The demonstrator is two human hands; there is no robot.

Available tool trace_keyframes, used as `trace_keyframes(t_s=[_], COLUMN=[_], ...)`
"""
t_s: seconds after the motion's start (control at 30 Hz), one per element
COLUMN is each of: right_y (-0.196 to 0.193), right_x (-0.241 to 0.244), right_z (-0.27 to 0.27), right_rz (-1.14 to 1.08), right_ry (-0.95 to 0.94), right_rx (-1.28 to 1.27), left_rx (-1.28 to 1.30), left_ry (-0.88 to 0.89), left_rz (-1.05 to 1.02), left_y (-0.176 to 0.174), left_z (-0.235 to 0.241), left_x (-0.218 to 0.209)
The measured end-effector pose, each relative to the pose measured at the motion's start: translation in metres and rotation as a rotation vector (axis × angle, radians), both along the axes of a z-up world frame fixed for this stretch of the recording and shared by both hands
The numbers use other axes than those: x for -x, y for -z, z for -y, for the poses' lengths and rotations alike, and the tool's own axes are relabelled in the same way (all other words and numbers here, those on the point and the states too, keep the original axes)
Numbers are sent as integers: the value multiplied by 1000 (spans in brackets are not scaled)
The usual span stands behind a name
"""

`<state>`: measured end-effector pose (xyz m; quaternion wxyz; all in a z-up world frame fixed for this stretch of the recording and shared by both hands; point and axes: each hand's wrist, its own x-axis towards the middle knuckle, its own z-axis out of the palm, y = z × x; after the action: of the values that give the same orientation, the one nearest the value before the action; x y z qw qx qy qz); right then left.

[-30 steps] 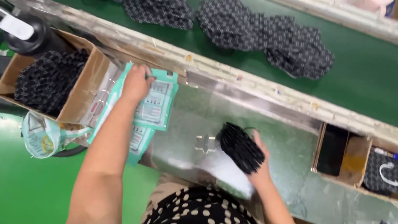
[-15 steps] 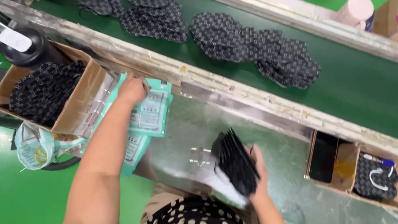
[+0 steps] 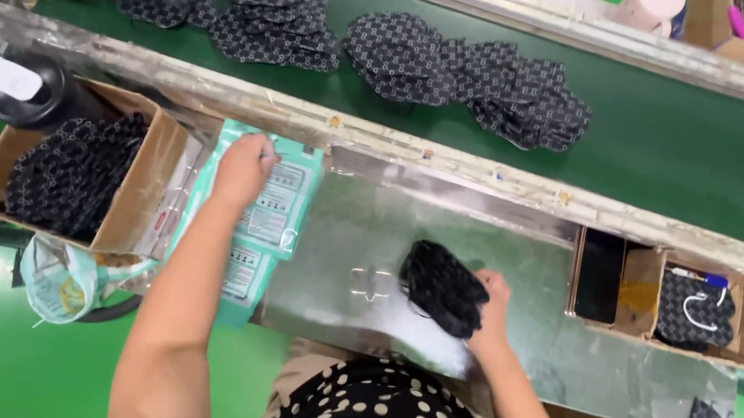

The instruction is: The person places stacks of black masks into plastic bags at a workstation next to a conveyor belt.

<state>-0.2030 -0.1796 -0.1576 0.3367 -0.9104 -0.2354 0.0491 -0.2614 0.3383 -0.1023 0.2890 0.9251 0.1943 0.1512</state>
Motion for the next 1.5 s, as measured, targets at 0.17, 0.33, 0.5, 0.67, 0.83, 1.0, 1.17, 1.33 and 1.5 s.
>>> trace_keyframes(t_s=[0.17,0.33,0.5,0.67,0.83,1.0,1.17,1.33,1.5], right_y=[2,-4,-77,-90,-124,-90,-124,-123,-110], right_x=[-15,-12,12,23,31,28,33,11,19], right_z=[-22,-26,-50,-47,-46,-29,-49,-17,-15], right_rz=[-309,-685,-246,-377,-477,-584,-475,-391,-453], right_ry=[-413,-154,-147,-211,-273,-341,-414,-482,-222], right_rx=[-305,-396,-378,-477,-301,-471,-160,-313,-571], left_rx=[-49,-114,-220,10,75,97,-51,44,96], left_ry=[388,863,1059,734,633,459,696,383,771], left_rz=[-43,179,225,448,303,301,306,280,19], left_y=[-40,-74,-64,-121,-105,-114,-110,-92,-151], left_z=[135,189,217,228,238,242,282,265,265], left_x=[9,25,30,10,14,11,9,-5,-3])
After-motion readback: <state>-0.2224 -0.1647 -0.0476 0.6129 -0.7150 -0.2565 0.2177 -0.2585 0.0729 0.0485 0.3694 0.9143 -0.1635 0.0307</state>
